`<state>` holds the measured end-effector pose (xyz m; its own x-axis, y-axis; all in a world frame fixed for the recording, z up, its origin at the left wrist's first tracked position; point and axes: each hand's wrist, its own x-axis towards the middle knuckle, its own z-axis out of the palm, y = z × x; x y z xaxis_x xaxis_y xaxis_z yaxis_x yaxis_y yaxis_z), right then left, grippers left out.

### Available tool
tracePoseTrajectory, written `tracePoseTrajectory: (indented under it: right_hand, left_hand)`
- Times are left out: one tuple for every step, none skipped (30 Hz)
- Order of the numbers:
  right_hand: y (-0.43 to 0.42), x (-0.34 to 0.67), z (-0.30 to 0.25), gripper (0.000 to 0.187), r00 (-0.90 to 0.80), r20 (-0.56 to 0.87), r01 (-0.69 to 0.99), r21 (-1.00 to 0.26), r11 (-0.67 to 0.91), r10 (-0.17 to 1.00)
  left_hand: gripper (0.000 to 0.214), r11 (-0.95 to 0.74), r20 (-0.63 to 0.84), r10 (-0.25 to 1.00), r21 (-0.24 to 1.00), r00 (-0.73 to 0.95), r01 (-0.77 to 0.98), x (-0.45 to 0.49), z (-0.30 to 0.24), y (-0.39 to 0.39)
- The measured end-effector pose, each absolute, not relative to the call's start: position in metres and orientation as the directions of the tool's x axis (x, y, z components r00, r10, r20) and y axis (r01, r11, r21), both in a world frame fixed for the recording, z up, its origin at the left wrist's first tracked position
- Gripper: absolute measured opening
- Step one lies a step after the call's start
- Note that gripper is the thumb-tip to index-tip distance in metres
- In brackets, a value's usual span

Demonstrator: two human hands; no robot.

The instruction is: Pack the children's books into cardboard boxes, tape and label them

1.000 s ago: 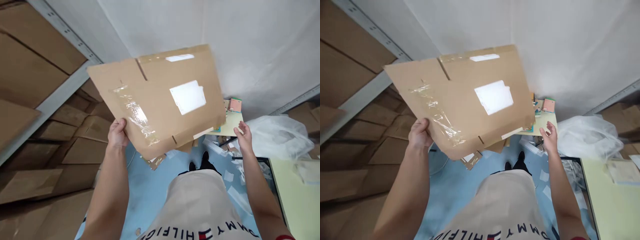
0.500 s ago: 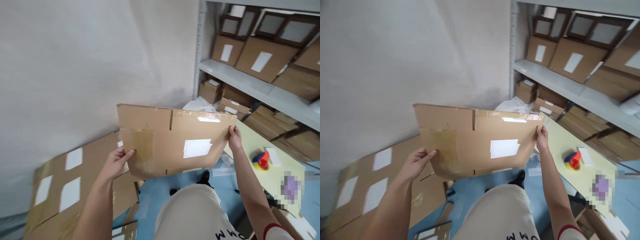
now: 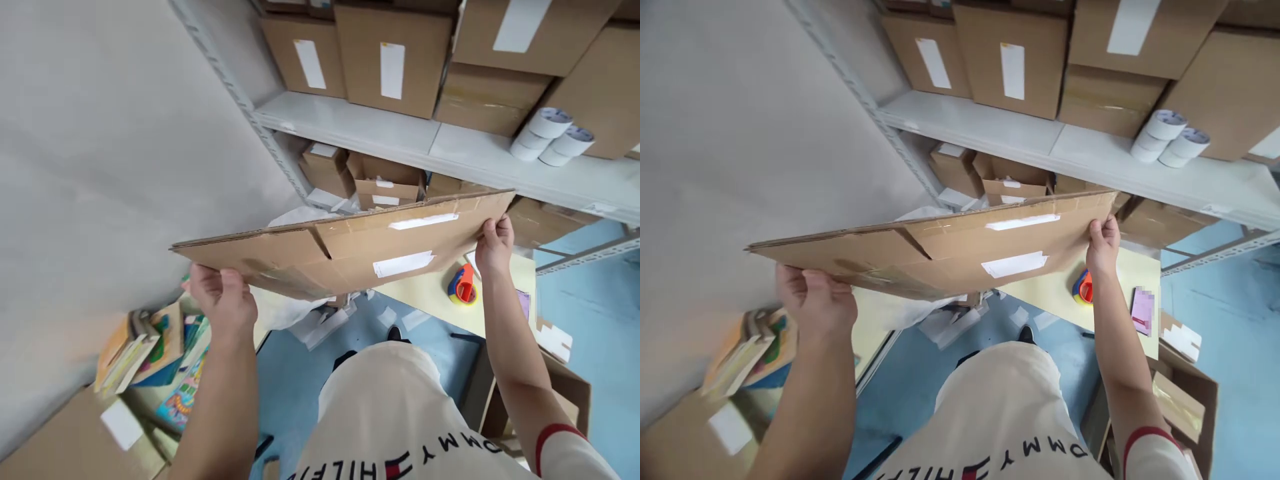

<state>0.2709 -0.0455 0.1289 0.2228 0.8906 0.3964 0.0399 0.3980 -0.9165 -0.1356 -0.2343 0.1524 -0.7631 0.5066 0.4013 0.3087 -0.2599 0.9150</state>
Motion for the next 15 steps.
tracePoseTrajectory:
  right_hand:
    - [-0.038, 0.279, 0.128, 0.050, 0.241, 0.411, 0.057, -0.910, 0.410, 0.879]
    - [-0.031, 0.285, 0.126, 0.052, 0.253, 0.419, 0.064, -0.907, 0.417, 0.872]
    - [-0.026, 0.291, 0.124, 0.053, 0.259, 0.419, 0.063, -0.907, 0.417, 0.870]
    - [-0.021, 0.296, 0.122, 0.053, 0.259, 0.413, 0.057, -0.909, 0.413, 0.873]
    - [-0.018, 0.300, 0.120, 0.054, 0.258, 0.404, 0.052, -0.913, 0.405, 0.878]
    - [-0.015, 0.303, 0.118, 0.055, 0.258, 0.395, 0.051, -0.917, 0.396, 0.882]
    - [-0.013, 0.304, 0.117, 0.056, 0.263, 0.388, 0.056, -0.920, 0.388, 0.883]
    - [-0.011, 0.304, 0.116, 0.058, 0.271, 0.384, 0.066, -0.922, 0.381, 0.883]
    - [-0.009, 0.304, 0.116, 0.060, 0.282, 0.383, 0.077, -0.923, 0.377, 0.880]
    - [-0.008, 0.302, 0.116, 0.062, 0.292, 0.382, 0.086, -0.923, 0.374, 0.877]
    - [-0.007, 0.299, 0.116, 0.064, 0.300, 0.382, 0.092, -0.924, 0.372, 0.874]
    - [-0.006, 0.295, 0.117, 0.066, 0.304, 0.379, 0.101, -0.925, 0.367, 0.874]
    - [-0.005, 0.291, 0.117, 0.066, 0.307, 0.375, 0.116, -0.927, 0.357, 0.875]
    - [-0.004, 0.286, 0.117, 0.065, 0.314, 0.371, 0.143, -0.929, 0.342, 0.874]
    - [-0.004, 0.280, 0.115, 0.064, 0.329, 0.366, 0.178, -0.929, 0.323, 0.871]
  left_hand:
    - [0.078, -0.300, 0.422, 0.488, 0.903, -0.764, 0.307, -0.128, 0.155, -0.218]
    - [0.077, -0.331, 0.449, 0.469, 0.888, -0.761, 0.320, -0.121, 0.157, -0.204]
    - [0.076, -0.356, 0.464, 0.467, 0.878, -0.752, 0.320, -0.115, 0.158, -0.191]
    - [0.075, -0.369, 0.472, 0.484, 0.874, -0.737, 0.317, -0.111, 0.157, -0.179]
    - [0.073, -0.385, 0.475, 0.503, 0.871, -0.722, 0.305, -0.108, 0.154, -0.169]
    - [0.071, -0.406, 0.475, 0.519, 0.869, -0.711, 0.283, -0.107, 0.150, -0.160]
    - [0.070, -0.431, 0.472, 0.530, 0.865, -0.705, 0.256, -0.108, 0.145, -0.152]
    - [0.068, -0.455, 0.467, 0.535, 0.861, -0.704, 0.225, -0.110, 0.140, -0.145]
    - [0.067, -0.474, 0.461, 0.539, 0.858, -0.705, 0.198, -0.113, 0.134, -0.138]
    - [0.066, -0.484, 0.453, 0.543, 0.857, -0.707, 0.178, -0.115, 0.128, -0.131]
    - [0.064, -0.481, 0.445, 0.552, 0.861, -0.705, 0.166, -0.117, 0.123, -0.125]
    - [0.063, -0.463, 0.433, 0.574, 0.872, -0.695, 0.161, -0.117, 0.118, -0.119]
    - [0.062, -0.439, 0.422, 0.598, 0.884, -0.681, 0.163, -0.117, 0.115, -0.114]
    - [0.060, -0.411, 0.414, 0.624, 0.895, -0.663, 0.171, -0.114, 0.111, -0.109]
    - [0.057, -0.388, 0.413, 0.651, 0.902, -0.637, 0.189, -0.111, 0.109, -0.104]
